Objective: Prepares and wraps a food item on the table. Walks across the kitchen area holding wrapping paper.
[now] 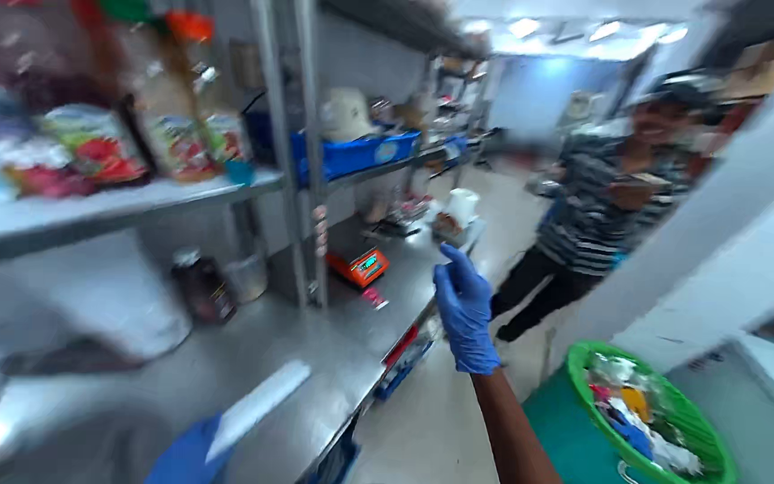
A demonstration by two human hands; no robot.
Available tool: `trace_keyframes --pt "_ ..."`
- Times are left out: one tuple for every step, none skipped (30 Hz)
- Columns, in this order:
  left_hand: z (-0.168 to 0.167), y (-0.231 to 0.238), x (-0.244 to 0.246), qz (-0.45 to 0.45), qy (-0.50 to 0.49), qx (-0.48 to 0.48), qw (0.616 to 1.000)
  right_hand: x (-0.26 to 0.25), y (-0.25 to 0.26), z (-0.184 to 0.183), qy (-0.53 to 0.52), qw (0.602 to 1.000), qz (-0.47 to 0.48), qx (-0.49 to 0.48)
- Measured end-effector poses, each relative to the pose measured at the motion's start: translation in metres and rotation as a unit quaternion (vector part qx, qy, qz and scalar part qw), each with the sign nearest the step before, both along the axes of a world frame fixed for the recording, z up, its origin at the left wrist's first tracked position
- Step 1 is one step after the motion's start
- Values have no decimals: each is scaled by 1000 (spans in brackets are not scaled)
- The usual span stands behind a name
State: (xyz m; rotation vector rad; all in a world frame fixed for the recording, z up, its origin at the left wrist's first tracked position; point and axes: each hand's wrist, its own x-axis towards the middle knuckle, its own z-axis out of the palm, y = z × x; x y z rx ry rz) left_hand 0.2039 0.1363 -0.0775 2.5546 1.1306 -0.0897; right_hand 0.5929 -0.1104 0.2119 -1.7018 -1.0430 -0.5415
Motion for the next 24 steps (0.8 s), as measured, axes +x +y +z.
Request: trace_keyframes --pt "7 0 8 8 23 -16 1000 -18 21 -29 -24 992 26 -123" --pt "14 -2 13 16 36 -34 999 -36 43 -57 -65 967 63 -239" --pt "16 -6 13 29 36 -46 998 -57 65 -88 -107 930 114 -332" --pt "14 -8 12 39 26 -48 998 -79 89 -121 -137 888 176 -402" --pt "15 -12 10 54 17 -53 997 -101 110 -157 -162 836 239 -467" --pt "16 -14 9 63 9 -56 996 -121 128 -191 -182 782 296 -517" --pt "16 -14 10 70 -1 -57 996 -134 143 -222 -207 739 341 -543" --pt "17 -14 12 76 -4 -59 995 -144 154 -248 -227 713 374 -548" --pt "17 -14 13 80 -3 -63 995 -148 162 -267 -242 700 399 -540" --pt "16 -14 13 80 -2 -66 995 -150 168 -276 -247 691 415 -538" --pt "16 -14 13 81 2 -68 994 -151 174 -279 -249 684 424 -539" --pt "18 -16 12 82 7 -65 994 -151 182 -276 -251 676 424 -548" --pt "21 -18 9 89 7 -53 995 -150 190 -273 -254 669 422 -557" --pt "25 -25 3 107 -8 -42 993 -149 196 -271 -260 663 423 -560" --pt "28 -35 -4 138 -37 -37 989 -147 200 -272 -270 658 427 -558" --pt "32 -48 -13 180 -75 -35 980 -145 204 -273 -280 657 431 -551" --pt "37 -64 -23 227 -122 -37 966 -144 207 -275 -287 657 435 -545" --pt "44 -84 -32 276 -180 -54 943 -143 210 -276 -294 654 438 -543" --pt "43 -103 -40 321 -234 -74 915 -142 212 -278 -301 647 441 -544" --pt "37 -122 -47 360 -284 -96 883 -141 213 -279 -309 641 444 -544" --pt "29 -139 -51 394 -329 -125 849 -140 214 -279 -316 636 449 -543" --pt "25 -152 -52 423 -376 -164 808 -140 216 -278 -321 630 456 -541" --pt "23 -159 -49 443 -423 -213 762 -140 218 -276 -327 626 467 -533" --pt "24 -161 -45 456 -461 -275 710 -140 220 -275 -334 621 477 -525"
